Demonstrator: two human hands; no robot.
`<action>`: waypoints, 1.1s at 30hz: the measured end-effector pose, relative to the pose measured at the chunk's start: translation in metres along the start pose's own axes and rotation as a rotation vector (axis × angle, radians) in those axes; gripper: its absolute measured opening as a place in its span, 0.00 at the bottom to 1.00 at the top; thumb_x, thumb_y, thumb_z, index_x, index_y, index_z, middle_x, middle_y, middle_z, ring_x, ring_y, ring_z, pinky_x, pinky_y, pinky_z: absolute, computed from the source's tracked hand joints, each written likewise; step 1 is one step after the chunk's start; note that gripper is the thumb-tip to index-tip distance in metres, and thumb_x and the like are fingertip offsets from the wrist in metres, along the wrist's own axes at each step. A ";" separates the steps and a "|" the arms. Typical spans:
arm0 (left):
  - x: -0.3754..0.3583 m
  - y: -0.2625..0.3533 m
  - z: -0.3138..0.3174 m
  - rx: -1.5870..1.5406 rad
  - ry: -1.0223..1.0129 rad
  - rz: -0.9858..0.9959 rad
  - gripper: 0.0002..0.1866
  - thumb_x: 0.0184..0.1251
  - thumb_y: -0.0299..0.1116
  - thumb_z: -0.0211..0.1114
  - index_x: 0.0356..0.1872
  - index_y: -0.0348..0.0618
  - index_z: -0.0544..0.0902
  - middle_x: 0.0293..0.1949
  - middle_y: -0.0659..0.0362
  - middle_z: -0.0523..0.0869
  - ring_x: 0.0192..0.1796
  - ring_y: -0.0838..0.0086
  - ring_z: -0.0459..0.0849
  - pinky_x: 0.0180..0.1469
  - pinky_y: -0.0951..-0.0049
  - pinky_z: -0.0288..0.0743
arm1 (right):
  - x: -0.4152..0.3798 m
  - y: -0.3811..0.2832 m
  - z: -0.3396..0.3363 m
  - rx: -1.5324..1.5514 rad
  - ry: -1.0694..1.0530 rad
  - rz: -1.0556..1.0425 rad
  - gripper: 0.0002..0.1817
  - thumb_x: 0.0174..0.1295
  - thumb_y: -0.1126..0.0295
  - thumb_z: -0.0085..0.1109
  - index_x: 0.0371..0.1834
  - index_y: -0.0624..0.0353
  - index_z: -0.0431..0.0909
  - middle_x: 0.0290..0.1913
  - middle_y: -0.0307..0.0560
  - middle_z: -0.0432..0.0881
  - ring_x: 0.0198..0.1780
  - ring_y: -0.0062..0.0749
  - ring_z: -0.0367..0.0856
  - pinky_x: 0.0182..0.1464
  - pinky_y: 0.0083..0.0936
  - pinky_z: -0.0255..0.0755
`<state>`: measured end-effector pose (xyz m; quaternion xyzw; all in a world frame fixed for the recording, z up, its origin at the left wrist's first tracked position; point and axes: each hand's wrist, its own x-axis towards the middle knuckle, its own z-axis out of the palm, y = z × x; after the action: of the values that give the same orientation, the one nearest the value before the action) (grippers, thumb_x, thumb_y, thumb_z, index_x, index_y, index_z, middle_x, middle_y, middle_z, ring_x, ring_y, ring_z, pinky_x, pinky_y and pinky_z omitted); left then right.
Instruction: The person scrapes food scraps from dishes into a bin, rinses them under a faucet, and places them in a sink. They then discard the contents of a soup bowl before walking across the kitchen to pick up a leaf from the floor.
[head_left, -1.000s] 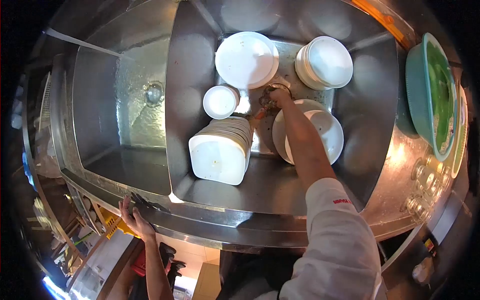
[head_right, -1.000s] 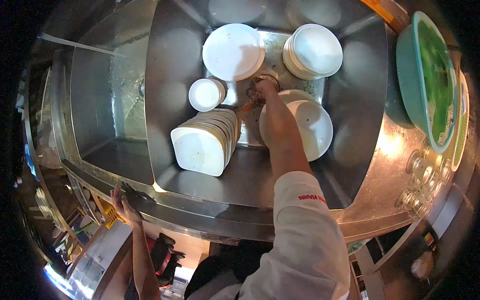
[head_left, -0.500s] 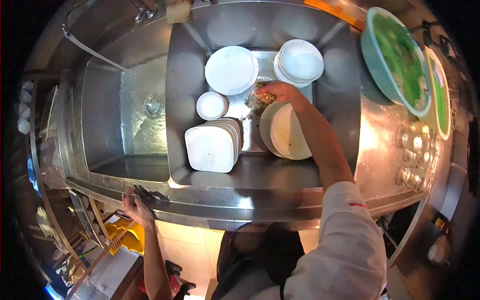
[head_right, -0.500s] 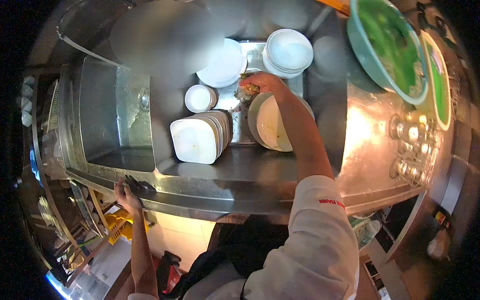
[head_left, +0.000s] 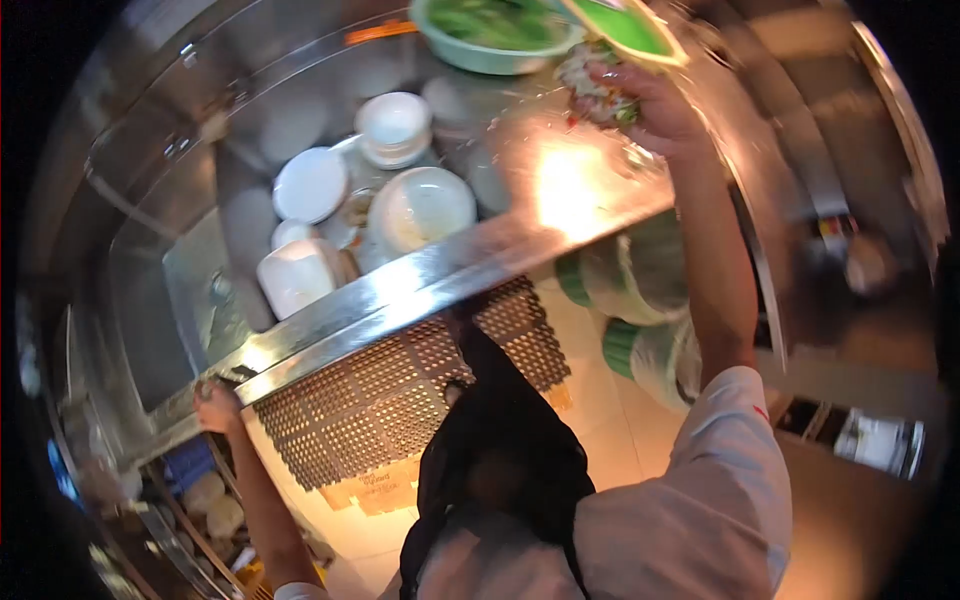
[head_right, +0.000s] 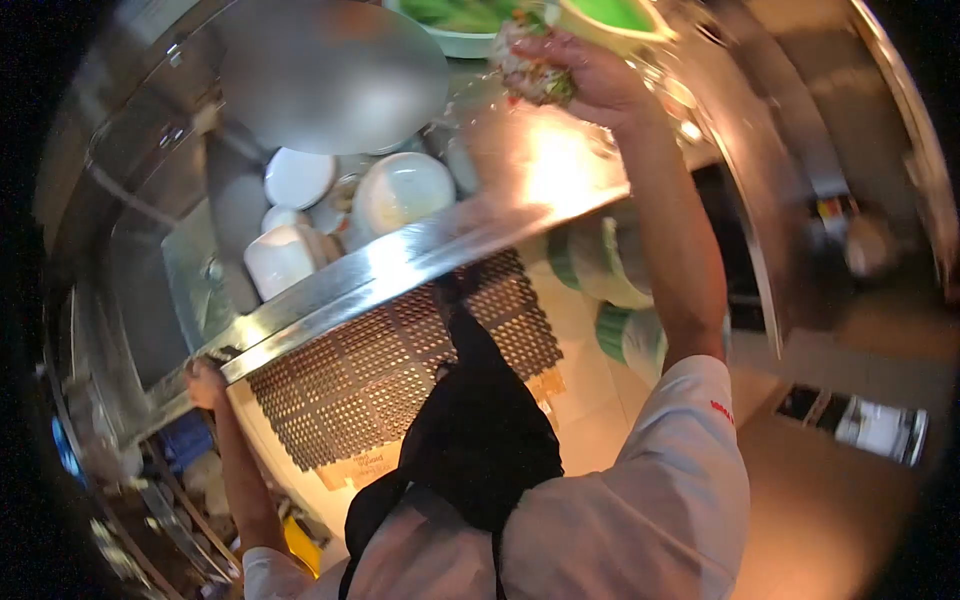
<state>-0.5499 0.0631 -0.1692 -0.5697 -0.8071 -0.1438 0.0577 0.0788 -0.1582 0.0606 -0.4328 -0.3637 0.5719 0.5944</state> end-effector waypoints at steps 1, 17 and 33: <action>0.003 -0.004 0.003 -0.020 0.005 0.021 0.22 0.55 0.50 0.53 0.45 0.48 0.77 0.45 0.51 0.77 0.45 0.55 0.76 0.50 0.60 0.64 | -0.044 -0.030 0.022 -0.137 0.058 -0.139 0.15 0.57 0.69 0.53 0.46 0.63 0.69 0.40 0.46 0.75 0.39 0.30 0.77 0.40 0.23 0.73; -0.108 0.006 -0.095 -0.434 -0.028 0.145 0.29 0.59 0.51 0.52 0.54 0.39 0.67 0.53 0.47 0.70 0.52 0.55 0.71 0.51 0.61 0.67 | -0.331 0.256 -0.269 -1.633 1.388 -0.066 0.21 0.52 0.66 0.57 0.49 0.62 0.67 0.40 0.52 0.74 0.40 0.35 0.71 0.45 0.28 0.65; 0.057 0.042 -0.021 -0.546 -0.208 0.044 0.17 0.56 0.40 0.57 0.45 0.44 0.74 0.40 0.43 0.78 0.45 0.52 0.76 0.46 0.65 0.68 | -0.026 0.109 -0.005 -0.142 0.886 -0.412 0.14 0.63 0.60 0.42 0.29 0.59 0.70 0.25 0.39 0.72 0.26 0.20 0.69 0.25 0.16 0.61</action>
<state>-0.5316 0.1212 -0.1274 -0.5931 -0.7276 -0.2953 -0.1779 0.0417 -0.1878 -0.0413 -0.5930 -0.1921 0.1773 0.7615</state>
